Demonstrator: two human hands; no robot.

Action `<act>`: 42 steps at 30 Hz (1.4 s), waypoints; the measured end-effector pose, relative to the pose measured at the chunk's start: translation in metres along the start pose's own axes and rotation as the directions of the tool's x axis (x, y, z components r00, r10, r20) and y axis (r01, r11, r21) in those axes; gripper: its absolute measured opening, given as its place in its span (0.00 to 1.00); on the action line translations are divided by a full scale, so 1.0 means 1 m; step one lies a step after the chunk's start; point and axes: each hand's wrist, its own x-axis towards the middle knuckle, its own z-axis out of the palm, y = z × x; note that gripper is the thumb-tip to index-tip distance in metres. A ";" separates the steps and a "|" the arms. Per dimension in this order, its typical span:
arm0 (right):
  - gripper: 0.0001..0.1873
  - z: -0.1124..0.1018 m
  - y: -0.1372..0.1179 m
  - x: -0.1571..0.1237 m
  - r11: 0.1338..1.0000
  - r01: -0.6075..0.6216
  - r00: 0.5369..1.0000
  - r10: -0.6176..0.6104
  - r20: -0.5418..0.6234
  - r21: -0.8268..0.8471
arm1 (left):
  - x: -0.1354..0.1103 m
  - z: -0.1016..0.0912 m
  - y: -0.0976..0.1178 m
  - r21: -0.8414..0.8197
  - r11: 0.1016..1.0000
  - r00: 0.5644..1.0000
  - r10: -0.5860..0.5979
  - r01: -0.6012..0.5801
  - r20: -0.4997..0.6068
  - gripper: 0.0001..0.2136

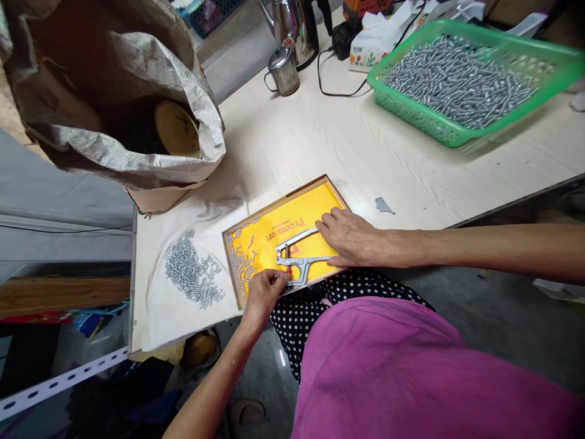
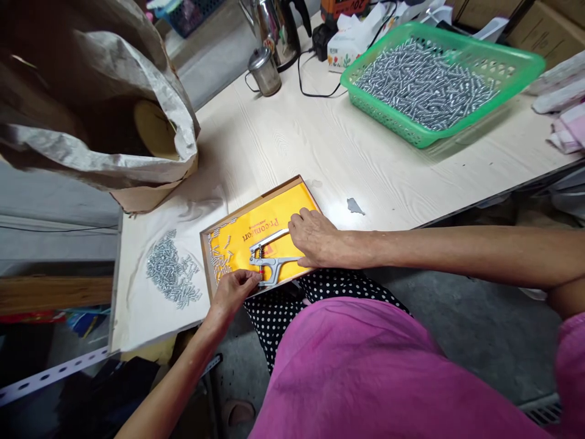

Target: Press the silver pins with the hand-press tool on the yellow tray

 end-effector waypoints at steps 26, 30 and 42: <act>0.17 -0.013 -0.005 0.002 0.993 0.104 0.990 -0.110 -0.090 -0.062 | 0.041 0.039 0.047 0.505 0.586 0.705 0.707 -0.634 0.064 0.26; 0.10 -0.006 -0.004 0.010 0.991 0.128 0.986 -0.133 -0.102 -0.047 | 0.042 0.029 0.057 0.523 0.626 0.755 0.653 -0.579 0.054 0.15; 0.20 0.008 0.028 0.020 0.963 0.194 0.971 -0.162 -0.177 0.187 | 0.046 0.030 0.061 0.574 0.598 0.754 0.655 -0.559 0.051 0.13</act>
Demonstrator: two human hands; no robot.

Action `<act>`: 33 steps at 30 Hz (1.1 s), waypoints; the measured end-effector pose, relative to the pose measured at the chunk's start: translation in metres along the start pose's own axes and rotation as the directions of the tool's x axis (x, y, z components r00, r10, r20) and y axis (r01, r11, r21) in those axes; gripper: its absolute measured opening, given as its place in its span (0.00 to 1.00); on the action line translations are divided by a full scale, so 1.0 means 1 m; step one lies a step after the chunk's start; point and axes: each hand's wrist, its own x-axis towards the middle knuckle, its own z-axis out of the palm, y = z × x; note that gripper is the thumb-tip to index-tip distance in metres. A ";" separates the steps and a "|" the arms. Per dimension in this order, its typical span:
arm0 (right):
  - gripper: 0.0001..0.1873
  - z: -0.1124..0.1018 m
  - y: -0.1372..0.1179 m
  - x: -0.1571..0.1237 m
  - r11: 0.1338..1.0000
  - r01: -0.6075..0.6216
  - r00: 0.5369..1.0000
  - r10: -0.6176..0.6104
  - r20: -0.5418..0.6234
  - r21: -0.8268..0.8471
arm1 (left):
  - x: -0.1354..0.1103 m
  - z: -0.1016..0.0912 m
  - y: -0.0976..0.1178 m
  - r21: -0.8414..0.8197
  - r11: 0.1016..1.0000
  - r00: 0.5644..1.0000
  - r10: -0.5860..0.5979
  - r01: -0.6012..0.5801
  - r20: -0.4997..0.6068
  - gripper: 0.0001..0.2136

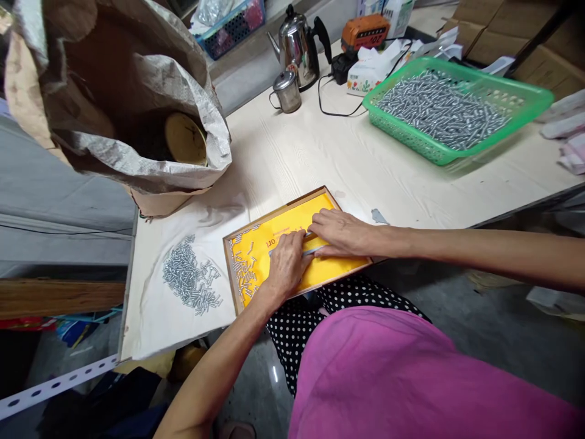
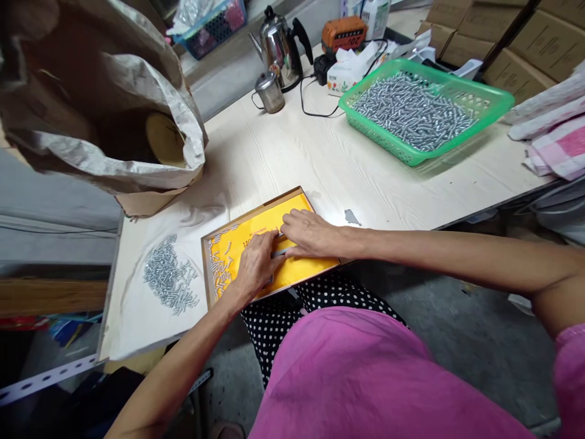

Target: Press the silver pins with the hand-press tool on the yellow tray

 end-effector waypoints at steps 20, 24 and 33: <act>0.27 -0.010 0.041 0.059 0.930 0.102 0.995 -0.089 -0.051 0.354 | -0.080 -0.053 -0.056 0.180 0.961 0.953 0.241 -0.208 -0.184 0.08; 0.28 -0.013 0.061 0.038 0.885 0.027 0.998 -0.052 0.041 0.465 | -0.090 -0.065 -0.117 0.144 0.936 0.881 -0.241 0.322 -0.407 0.13; 0.25 0.006 0.075 0.030 0.947 0.059 0.998 -0.064 0.006 0.316 | -0.095 -0.064 -0.207 0.404 0.742 0.830 -0.550 0.535 -0.089 0.17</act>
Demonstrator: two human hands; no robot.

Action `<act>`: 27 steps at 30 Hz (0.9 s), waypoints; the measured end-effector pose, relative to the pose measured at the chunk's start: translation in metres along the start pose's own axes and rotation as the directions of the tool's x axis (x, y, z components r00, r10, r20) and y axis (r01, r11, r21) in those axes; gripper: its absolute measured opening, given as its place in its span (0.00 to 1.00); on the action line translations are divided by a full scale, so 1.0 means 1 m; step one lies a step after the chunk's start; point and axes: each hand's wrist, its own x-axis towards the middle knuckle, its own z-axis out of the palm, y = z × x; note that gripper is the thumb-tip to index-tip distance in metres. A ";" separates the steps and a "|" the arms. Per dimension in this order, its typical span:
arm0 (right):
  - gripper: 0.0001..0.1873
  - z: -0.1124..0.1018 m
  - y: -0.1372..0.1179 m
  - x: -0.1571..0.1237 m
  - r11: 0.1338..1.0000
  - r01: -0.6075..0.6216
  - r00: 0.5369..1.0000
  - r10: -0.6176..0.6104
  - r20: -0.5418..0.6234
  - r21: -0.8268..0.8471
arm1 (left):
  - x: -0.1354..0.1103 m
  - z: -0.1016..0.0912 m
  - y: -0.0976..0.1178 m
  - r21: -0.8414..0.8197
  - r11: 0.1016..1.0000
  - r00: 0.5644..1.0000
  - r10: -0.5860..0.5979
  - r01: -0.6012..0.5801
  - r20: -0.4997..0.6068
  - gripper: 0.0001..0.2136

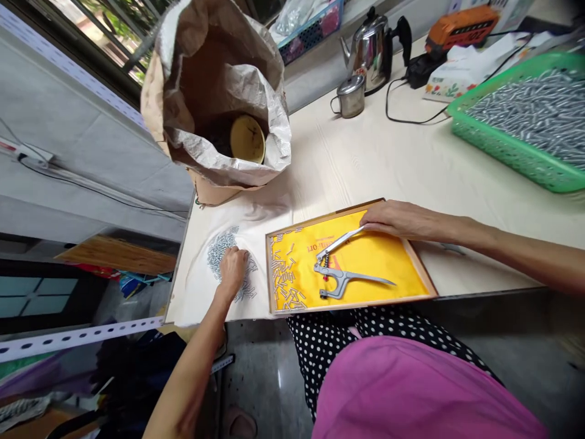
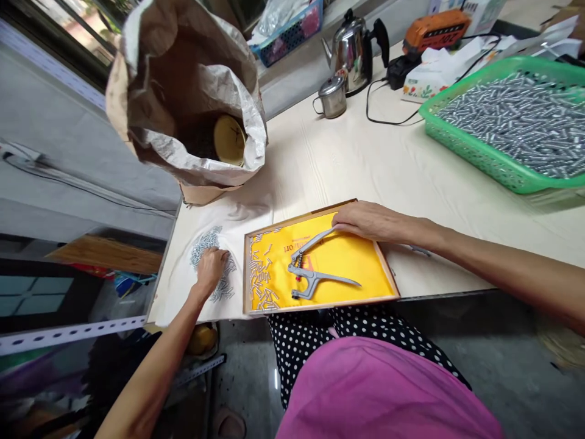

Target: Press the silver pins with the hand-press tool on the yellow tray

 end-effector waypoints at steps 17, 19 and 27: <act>0.16 0.008 -0.069 0.019 0.994 -0.026 0.967 -0.003 -0.256 -0.109 | -0.009 -0.021 0.020 -0.816 0.506 0.939 -0.320 0.279 0.122 0.12; 0.15 0.010 -0.096 0.040 0.981 0.020 0.966 0.030 -0.256 0.191 | -0.019 -0.032 0.043 -0.928 0.257 0.942 -0.274 0.268 0.196 0.18; 0.09 0.058 -0.159 0.129 0.673 -0.053 0.957 0.244 -0.155 0.738 | -0.060 -0.067 0.109 -0.979 -0.084 0.958 -0.208 0.184 0.198 0.23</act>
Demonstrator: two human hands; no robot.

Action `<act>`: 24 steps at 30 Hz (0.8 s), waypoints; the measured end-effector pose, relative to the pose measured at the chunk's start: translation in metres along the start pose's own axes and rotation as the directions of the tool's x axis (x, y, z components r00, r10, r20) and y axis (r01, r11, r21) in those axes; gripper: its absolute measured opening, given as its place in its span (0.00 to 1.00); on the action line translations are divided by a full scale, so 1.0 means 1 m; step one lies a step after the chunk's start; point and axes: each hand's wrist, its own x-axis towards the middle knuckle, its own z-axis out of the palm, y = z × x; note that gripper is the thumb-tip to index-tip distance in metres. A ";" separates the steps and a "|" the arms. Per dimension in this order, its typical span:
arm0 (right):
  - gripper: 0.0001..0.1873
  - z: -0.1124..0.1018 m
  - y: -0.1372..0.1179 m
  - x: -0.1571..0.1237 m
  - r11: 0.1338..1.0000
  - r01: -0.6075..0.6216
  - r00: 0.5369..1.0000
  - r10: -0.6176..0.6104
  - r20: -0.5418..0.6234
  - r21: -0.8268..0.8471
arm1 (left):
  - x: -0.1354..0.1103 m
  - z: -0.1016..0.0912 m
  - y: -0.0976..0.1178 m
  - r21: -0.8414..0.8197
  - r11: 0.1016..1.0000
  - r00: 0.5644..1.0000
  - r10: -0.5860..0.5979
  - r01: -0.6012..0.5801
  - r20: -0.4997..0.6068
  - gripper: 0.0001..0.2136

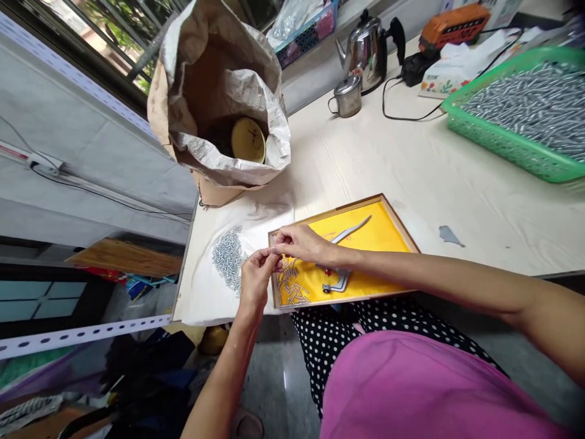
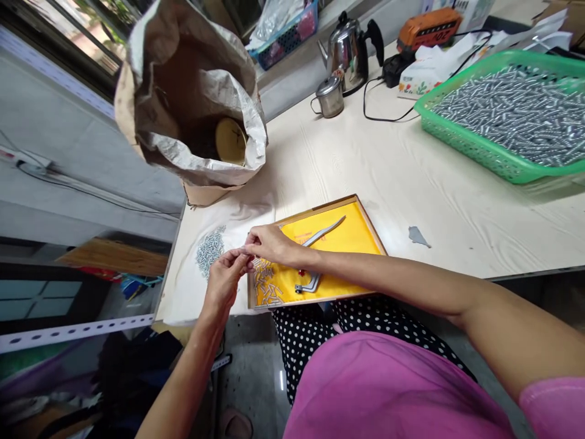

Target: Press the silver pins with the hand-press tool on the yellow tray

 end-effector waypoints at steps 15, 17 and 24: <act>0.10 0.005 0.000 -0.015 0.948 -0.193 0.973 0.153 0.173 0.252 | -0.013 -0.009 -0.008 -0.219 0.943 0.964 -0.219 0.249 0.153 0.25; 0.10 0.010 0.002 -0.013 0.941 -0.226 0.967 0.186 0.175 0.253 | -0.013 -0.016 -0.009 -0.239 0.934 0.963 -0.243 0.266 0.121 0.24; 0.03 0.048 -0.030 0.027 0.999 0.029 0.991 -0.025 0.132 -0.026 | -0.015 -0.075 0.002 -0.093 0.985 0.907 0.097 -0.148 -0.411 0.25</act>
